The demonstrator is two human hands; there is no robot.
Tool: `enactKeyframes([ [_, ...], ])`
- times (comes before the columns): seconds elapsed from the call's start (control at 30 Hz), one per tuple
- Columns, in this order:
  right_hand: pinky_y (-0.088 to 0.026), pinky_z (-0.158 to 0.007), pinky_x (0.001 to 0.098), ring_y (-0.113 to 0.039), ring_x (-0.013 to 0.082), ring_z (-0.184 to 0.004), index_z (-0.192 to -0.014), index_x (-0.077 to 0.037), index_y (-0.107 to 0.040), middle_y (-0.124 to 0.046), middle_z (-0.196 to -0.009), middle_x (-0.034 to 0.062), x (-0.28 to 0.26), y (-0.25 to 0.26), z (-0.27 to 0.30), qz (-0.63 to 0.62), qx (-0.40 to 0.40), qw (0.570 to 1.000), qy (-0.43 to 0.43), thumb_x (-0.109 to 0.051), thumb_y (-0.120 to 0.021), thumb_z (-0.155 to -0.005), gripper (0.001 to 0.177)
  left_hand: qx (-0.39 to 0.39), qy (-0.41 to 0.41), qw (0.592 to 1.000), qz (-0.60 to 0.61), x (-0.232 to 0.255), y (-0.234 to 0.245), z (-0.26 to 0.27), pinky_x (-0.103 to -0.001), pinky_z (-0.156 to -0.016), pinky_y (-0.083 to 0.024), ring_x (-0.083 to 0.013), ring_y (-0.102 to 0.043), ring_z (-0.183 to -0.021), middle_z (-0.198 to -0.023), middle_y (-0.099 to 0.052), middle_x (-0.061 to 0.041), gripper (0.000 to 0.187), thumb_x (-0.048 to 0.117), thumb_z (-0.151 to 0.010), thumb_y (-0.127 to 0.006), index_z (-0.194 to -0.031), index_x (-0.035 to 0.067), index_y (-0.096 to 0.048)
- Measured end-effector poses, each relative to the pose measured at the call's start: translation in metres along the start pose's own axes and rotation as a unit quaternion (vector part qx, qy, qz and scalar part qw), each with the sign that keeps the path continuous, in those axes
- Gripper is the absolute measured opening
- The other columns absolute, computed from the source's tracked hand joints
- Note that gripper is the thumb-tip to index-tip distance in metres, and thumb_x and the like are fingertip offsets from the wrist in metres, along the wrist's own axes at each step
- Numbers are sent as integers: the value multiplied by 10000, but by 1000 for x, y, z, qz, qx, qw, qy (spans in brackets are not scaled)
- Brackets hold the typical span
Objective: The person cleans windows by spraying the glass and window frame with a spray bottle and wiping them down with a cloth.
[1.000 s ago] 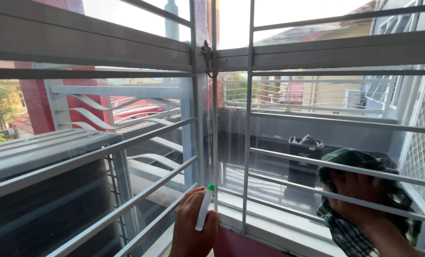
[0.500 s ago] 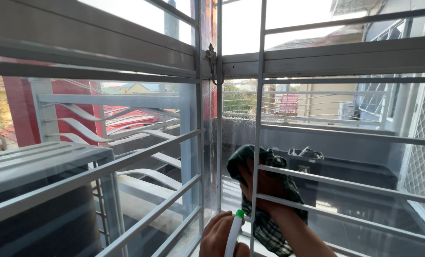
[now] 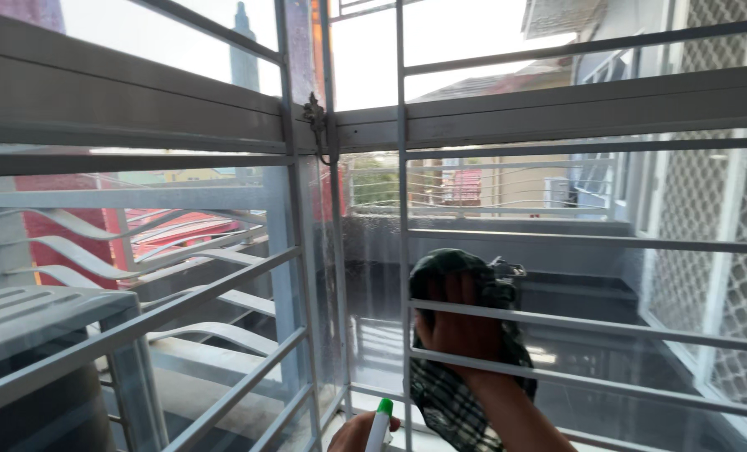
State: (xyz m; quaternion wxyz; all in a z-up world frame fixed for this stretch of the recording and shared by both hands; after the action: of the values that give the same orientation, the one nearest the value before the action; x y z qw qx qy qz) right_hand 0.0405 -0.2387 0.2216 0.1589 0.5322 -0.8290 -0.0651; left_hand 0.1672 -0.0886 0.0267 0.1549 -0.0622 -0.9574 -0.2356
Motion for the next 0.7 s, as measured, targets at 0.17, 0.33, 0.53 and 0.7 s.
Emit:
enactKeyframes([
  [0.17, -526, -920, 631, -532, 525, -1244, -1243, -99, -687, -573, -1309, 290, 83, 34, 48, 74, -26, 996, -42, -572, -569, -913, 588, -2, 85, 992, 93, 95, 21, -18, -404, -757, -643, -228, -814, -885, -976, -784, -105, 320, 178, -819, -757, -1113, 68, -699],
  [0.33, -316, -1089, 719, -458, 567, -1335, -1325, -32, -615, -534, -1408, 358, 198, 62, 110, 165, -25, 975, -148, -668, -499, -872, 789, 57, 96, 991, 77, 169, 10, -34, -310, -524, -651, -139, -766, -575, -761, -752, -74, 198, 44, -817, -538, -937, 58, -694],
  [0.53, -148, -1244, 795, -324, 616, -1491, -1518, 114, -423, -375, -1553, 445, 333, 119, 194, 192, 70, 959, -195, -659, -453, -977, 944, 40, 85, 985, 143, 239, 1, -59, -339, -525, -617, -174, -690, -495, -597, -659, -102, 214, 66, -709, -538, -872, 30, -673],
  [0.7, -113, -1213, 751, -213, 620, -1531, -1634, 78, -155, -190, -1617, 426, 407, 143, 235, 197, 98, 940, -260, -617, -407, -1051, 942, 58, 62, 970, 228, 277, -25, -76, -382, -487, -519, -196, -633, -509, -605, -613, -115, 144, 64, -752, -563, -849, 2, -650],
])
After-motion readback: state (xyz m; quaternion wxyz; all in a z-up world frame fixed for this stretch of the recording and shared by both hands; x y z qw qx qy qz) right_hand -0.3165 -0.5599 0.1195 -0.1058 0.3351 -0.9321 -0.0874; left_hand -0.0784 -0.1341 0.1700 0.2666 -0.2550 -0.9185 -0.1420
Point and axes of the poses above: each hand's wrist, its own z-axis away from the middle knuckle, its own y-axis out of the back of the hand, x = y × z, the point moved 6 cm from there along -z, towards the middle knuckle
